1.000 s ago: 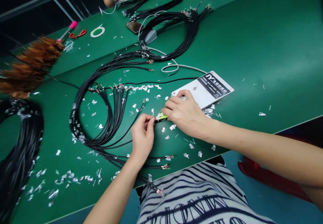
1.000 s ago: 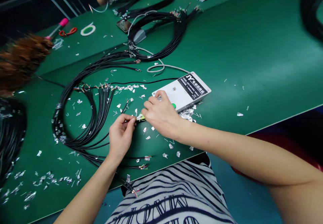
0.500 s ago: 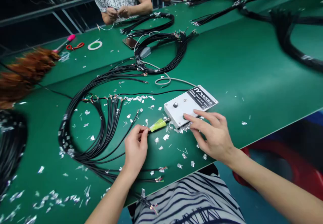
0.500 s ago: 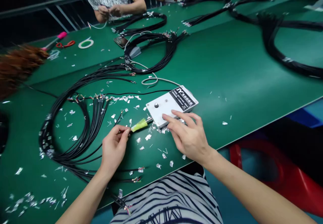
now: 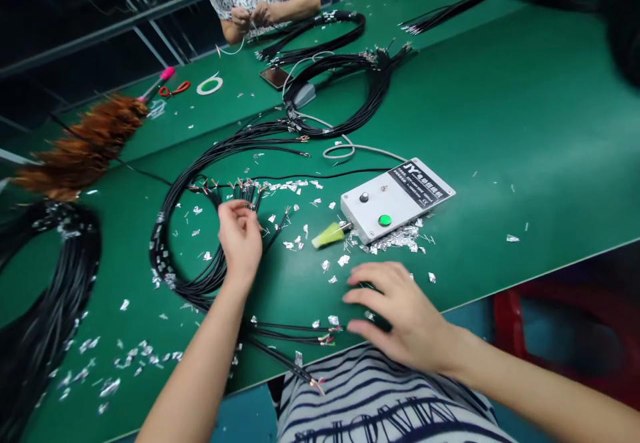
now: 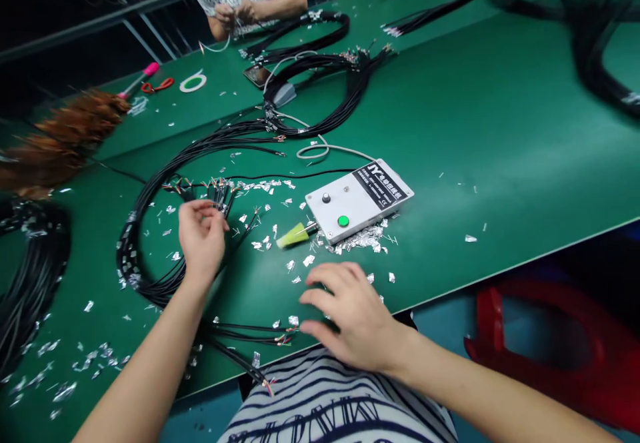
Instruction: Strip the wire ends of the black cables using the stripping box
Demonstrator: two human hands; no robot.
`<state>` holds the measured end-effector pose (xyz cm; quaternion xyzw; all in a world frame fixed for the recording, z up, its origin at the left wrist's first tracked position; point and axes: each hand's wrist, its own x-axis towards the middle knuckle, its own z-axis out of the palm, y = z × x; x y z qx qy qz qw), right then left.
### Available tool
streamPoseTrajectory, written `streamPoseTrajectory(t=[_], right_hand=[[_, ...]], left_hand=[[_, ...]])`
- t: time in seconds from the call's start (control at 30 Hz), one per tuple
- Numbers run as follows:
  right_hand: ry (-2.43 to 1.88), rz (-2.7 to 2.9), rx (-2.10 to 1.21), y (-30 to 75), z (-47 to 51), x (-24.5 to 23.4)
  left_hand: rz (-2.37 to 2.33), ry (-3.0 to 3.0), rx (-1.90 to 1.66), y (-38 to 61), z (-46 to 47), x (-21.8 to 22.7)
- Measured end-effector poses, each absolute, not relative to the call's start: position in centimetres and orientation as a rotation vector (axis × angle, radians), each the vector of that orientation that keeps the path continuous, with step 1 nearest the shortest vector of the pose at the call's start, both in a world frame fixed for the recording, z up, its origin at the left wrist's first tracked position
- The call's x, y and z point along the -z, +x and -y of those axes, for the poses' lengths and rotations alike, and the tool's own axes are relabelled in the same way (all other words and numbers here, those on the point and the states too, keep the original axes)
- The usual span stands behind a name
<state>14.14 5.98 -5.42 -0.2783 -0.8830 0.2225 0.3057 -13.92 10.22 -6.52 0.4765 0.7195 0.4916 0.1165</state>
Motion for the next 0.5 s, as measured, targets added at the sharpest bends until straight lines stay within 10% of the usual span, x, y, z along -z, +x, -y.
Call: streamPoseTrajectory(t=[0.3, 0.5], right_hand=[[-0.677, 2.432, -0.692, 11.3, -4.9, 6.8], [-0.832, 2.246, -0.810, 10.3, -7.5, 5.4]], left_hand=[[-2.500, 1.736, -1.018, -15.2, -11.2, 6.5], [-1.699, 1.996, -0.733, -9.4, -3.1, 2.6]])
